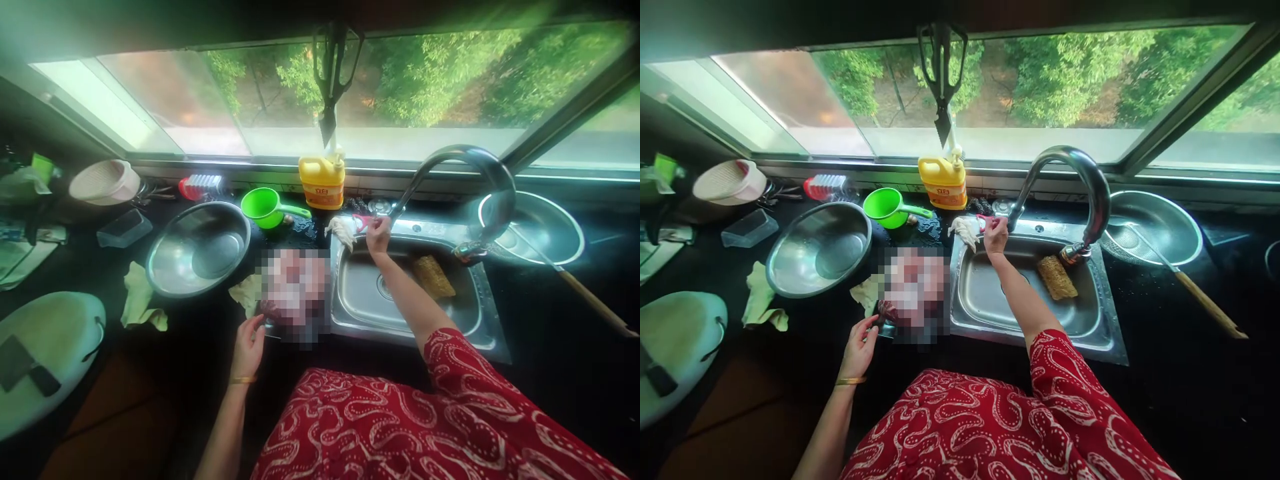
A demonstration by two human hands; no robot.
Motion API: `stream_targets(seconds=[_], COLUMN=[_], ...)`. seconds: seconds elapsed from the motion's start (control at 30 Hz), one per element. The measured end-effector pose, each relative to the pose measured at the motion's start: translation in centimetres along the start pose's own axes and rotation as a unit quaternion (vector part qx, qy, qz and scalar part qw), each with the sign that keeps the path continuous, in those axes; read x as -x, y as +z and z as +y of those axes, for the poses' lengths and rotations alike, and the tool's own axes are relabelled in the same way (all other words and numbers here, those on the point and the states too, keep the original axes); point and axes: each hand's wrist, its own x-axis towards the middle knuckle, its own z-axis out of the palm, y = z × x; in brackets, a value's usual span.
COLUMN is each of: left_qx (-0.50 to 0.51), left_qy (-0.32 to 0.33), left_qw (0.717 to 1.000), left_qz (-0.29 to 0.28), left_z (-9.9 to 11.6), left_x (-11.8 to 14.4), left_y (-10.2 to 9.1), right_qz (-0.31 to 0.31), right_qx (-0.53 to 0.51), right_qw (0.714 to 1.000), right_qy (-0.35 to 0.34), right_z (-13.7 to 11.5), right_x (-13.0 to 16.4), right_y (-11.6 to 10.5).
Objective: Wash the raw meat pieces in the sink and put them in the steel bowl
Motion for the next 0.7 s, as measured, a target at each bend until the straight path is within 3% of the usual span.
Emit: stream_targets(seconds=[0.07,0.2,0.3,0.4,0.5,0.57,0.63,0.7], left_qx=[-0.012,-0.041,-0.040,-0.042,-0.055,-0.084,-0.150,-0.241], left_qy=[-0.013,-0.073,-0.132,-0.173,-0.181,-0.164,-0.118,-0.066], left_qw=[0.999,0.995,0.990,0.984,0.982,0.981,0.979,0.965], left_qz=[0.032,0.060,0.034,-0.003,-0.029,-0.055,-0.075,-0.083], left_z=[-1.4,-3.8,-4.5,-5.0,-5.7,-6.1,-6.1,-5.5], left_x=[0.0,-0.6,-1.5,-2.5,-3.6,-4.6,-5.7,-6.8], left_y=[0.0,0.4,0.8,1.1,1.1,0.9,0.7,0.6], right_qz=[0.013,-0.027,-0.055,-0.065,-0.098,-0.170,-0.236,-0.248], right_qx=[0.022,0.056,0.064,0.061,0.072,0.107,0.153,0.185], right_qw=[1.000,0.998,0.996,0.995,0.991,0.978,0.959,0.950], right_qy=[-0.004,-0.025,-0.020,-0.038,-0.062,-0.058,-0.016,0.035], right_z=[0.1,-0.8,-1.9,-1.5,1.5,4.5,7.4,9.3], right_x=[-0.4,-3.2,-5.5,-5.3,-1.8,1.1,3.0,3.3], right_y=[-0.3,0.7,1.5,1.6,0.8,-0.2,-1.4,-2.5])
